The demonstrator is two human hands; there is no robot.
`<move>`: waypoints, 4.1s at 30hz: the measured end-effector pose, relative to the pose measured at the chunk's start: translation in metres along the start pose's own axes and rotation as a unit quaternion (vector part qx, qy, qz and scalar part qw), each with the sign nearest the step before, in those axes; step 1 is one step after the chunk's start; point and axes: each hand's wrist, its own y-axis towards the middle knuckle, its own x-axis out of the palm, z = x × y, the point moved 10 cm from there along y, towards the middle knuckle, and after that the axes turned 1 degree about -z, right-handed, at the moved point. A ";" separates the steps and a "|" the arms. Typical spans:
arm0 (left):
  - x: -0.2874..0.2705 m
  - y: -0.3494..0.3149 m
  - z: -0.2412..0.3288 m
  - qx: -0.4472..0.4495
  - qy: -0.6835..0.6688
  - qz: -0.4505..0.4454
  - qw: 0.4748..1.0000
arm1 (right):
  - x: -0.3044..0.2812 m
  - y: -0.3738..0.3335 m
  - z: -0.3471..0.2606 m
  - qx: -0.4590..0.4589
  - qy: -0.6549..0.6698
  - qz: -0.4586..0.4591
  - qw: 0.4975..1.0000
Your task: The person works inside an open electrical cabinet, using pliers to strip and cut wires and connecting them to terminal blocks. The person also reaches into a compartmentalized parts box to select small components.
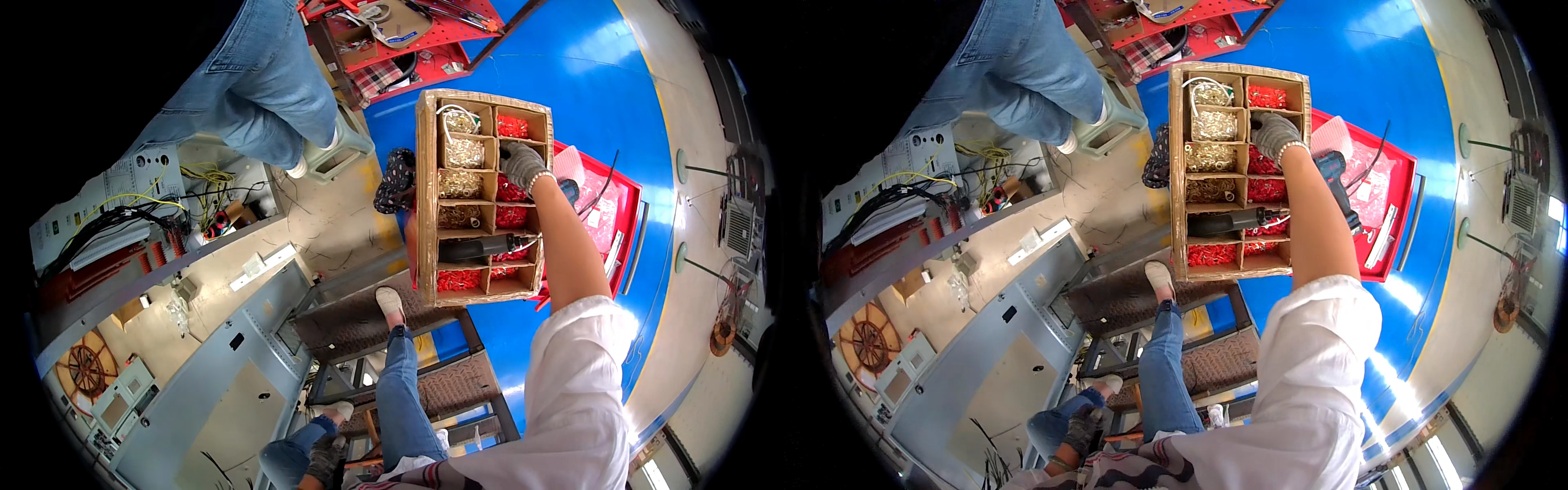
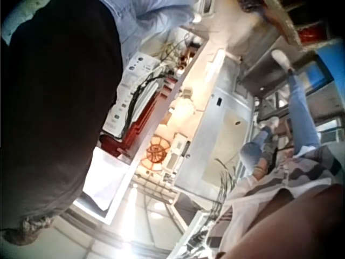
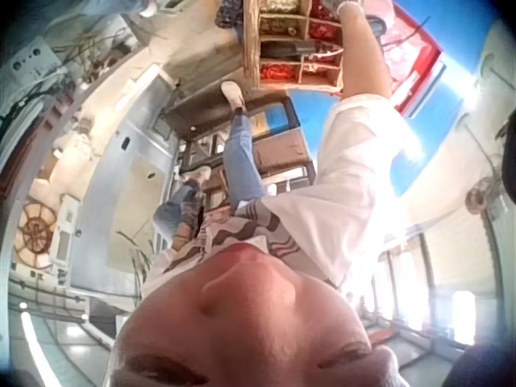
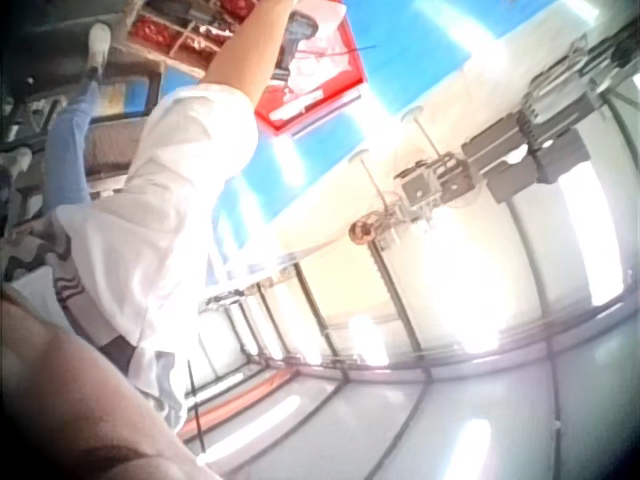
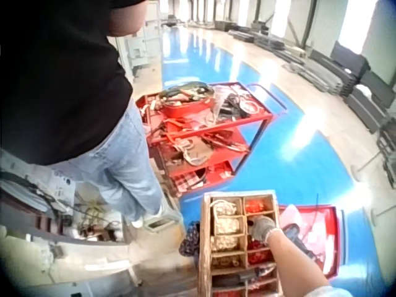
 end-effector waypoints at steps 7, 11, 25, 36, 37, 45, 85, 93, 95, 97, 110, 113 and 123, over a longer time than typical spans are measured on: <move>0.009 -0.014 0.013 0.037 0.010 -0.003 0.999 | 0.039 0.048 -0.002 -0.075 -0.046 -0.044 0.995; 0.008 0.024 -0.003 0.184 0.205 -0.018 0.961 | 0.097 0.105 0.061 -0.188 -0.373 -0.093 0.904; 0.004 0.010 -0.001 -0.015 -0.023 0.012 1.000 | 0.133 0.093 0.037 -0.359 -0.614 -0.097 0.696; -0.002 0.021 0.011 -0.015 -0.029 0.006 0.999 | 0.052 0.045 -0.009 -0.275 -0.309 -0.035 0.910; -0.002 0.024 0.012 -0.014 -0.030 0.004 0.999 | 0.052 0.048 -0.003 -0.274 -0.310 -0.036 0.910; -0.003 0.022 0.014 -0.017 -0.038 0.006 0.999 | 0.036 0.012 -0.038 -0.247 -0.432 -0.092 0.862; 0.044 0.016 0.427 0.261 -0.455 -0.252 0.813 | -0.021 -0.319 -0.200 -0.335 0.366 0.078 0.865; 0.055 -0.007 0.434 0.219 -0.578 -0.419 0.665 | 0.003 -0.323 -0.174 -0.199 0.568 0.005 0.799; 0.050 -0.006 0.433 0.225 -0.576 -0.383 0.686 | 0.014 -0.314 -0.161 -0.166 0.639 -0.018 0.751; 0.046 -0.004 0.431 0.223 -0.571 -0.355 0.705 | 0.022 -0.309 -0.149 -0.110 0.713 -0.049 0.691; 0.010 -0.001 0.351 0.216 -0.463 -0.306 0.803 | -0.068 -0.173 -0.023 -0.033 0.044 0.422 0.905; 0.012 0.001 0.333 0.196 -0.475 -0.307 0.801 | -0.057 -0.125 -0.020 -0.012 -0.045 0.288 0.957; 0.032 0.026 0.303 0.128 -0.485 -0.278 0.819 | -0.034 -0.033 -0.011 0.060 -0.110 0.092 0.988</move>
